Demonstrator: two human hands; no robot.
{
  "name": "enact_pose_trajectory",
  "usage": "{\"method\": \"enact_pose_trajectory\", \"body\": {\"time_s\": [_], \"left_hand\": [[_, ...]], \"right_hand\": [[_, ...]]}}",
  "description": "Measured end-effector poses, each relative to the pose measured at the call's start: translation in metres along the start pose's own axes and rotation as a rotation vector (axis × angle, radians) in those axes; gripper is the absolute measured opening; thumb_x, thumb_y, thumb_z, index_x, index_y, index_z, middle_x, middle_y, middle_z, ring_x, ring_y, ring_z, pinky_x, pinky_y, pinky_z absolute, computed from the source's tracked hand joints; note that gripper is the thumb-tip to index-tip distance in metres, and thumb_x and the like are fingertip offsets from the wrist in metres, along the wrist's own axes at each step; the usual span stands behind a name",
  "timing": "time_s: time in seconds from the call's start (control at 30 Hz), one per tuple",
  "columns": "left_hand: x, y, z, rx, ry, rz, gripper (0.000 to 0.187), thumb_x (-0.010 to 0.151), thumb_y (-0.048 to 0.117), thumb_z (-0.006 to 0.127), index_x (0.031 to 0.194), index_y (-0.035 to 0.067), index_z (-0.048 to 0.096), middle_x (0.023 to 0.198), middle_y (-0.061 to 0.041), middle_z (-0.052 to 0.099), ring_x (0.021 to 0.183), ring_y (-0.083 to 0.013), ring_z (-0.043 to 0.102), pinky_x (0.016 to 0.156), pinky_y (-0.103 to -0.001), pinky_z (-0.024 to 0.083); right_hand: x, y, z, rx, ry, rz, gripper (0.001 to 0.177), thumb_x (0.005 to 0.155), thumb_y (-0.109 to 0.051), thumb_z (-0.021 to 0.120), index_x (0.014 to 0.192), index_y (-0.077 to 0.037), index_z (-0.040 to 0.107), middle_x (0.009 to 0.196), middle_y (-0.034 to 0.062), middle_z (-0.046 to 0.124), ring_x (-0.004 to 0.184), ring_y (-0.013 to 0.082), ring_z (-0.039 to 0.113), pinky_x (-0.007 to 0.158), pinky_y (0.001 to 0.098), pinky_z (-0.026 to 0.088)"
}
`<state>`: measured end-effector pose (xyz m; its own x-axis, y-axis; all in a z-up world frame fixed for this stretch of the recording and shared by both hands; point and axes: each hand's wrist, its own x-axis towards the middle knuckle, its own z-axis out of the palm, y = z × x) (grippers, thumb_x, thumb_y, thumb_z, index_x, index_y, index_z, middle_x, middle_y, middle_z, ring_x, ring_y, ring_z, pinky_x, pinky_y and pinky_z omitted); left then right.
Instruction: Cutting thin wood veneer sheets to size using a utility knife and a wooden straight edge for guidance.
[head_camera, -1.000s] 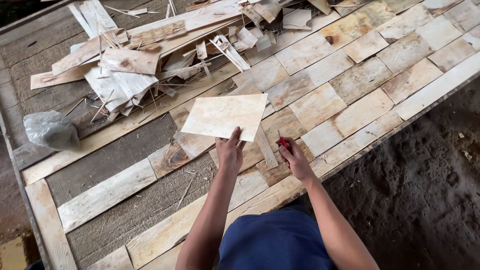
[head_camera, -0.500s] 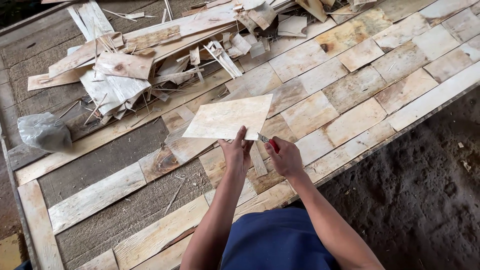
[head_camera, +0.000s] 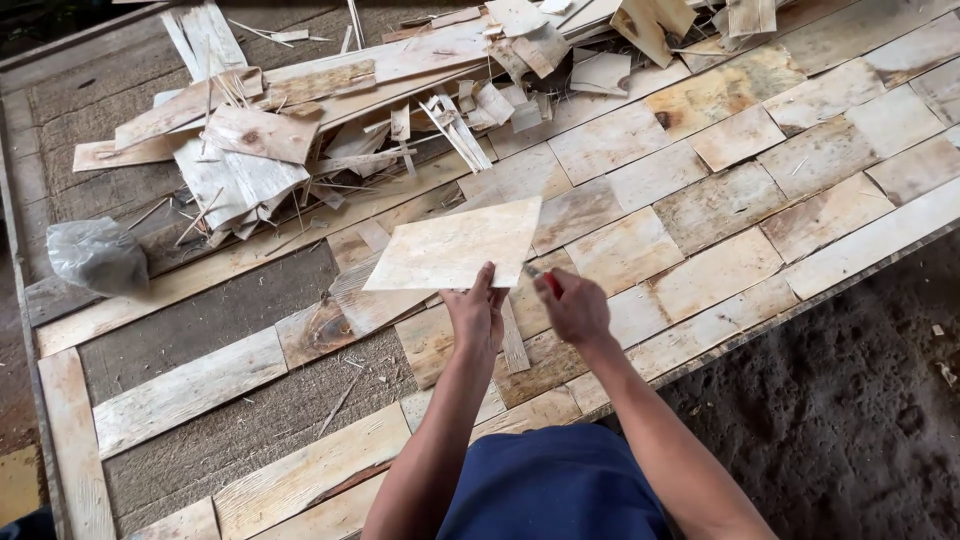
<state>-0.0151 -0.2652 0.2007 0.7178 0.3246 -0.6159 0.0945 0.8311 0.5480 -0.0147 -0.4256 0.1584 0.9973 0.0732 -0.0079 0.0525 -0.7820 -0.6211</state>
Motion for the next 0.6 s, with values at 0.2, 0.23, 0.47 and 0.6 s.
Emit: {"method": "enact_pose_trajectory", "body": {"time_s": [0.2, 0.23, 0.47, 0.6], "left_hand": [[0.018, 0.003, 0.007, -0.049, 0.025, 0.018, 0.1, 0.085, -0.004, 0.079, 0.152, 0.007, 0.005, 0.119, -0.027, 0.037, 0.072, -0.0272, 0.066, 0.073, -0.043, 0.071], [0.018, 0.004, 0.005, -0.05, 0.026, 0.02, 0.1, 0.085, -0.004, 0.079, 0.152, 0.007, 0.005, 0.119, -0.027, 0.037, 0.072, -0.0272, 0.066, 0.073, -0.043, 0.071], [0.029, 0.001, -0.003, -0.067, 0.05, 0.028, 0.094, 0.085, -0.005, 0.079, 0.149, 0.005, 0.01, 0.118, -0.026, 0.039, 0.077, -0.032, 0.07, 0.07, -0.042, 0.071], [0.02, 0.003, -0.002, -0.09, 0.038, 0.007, 0.094, 0.085, -0.007, 0.078, 0.148, 0.007, 0.01, 0.112, -0.023, 0.042, 0.074, -0.0315, 0.071, 0.068, -0.04, 0.071]], "right_hand": [[0.025, -0.011, 0.001, -0.016, -0.001, -0.008, 0.065, 0.097, -0.074, 0.038, 0.077, -0.014, 0.056, 0.062, 0.0153, 0.058, 0.072, 0.0378, 0.07, 0.07, 0.0464, 0.056], [0.032, -0.01, 0.003, -0.015, -0.002, -0.009, 0.065, 0.097, -0.074, 0.038, 0.077, -0.014, 0.056, 0.062, 0.0153, 0.058, 0.072, 0.0378, 0.07, 0.07, 0.0464, 0.056], [0.047, -0.002, 0.021, 0.004, -0.02, 0.055, 0.074, 0.097, -0.078, 0.035, 0.073, -0.012, 0.056, 0.059, 0.0167, 0.057, 0.069, 0.0401, 0.068, 0.069, 0.0476, 0.054], [0.04, -0.001, 0.02, -0.013, -0.002, -0.027, 0.07, 0.099, -0.075, 0.036, 0.07, -0.013, 0.054, 0.056, 0.0153, 0.054, 0.065, 0.0394, 0.067, 0.067, 0.0467, 0.055]]}}
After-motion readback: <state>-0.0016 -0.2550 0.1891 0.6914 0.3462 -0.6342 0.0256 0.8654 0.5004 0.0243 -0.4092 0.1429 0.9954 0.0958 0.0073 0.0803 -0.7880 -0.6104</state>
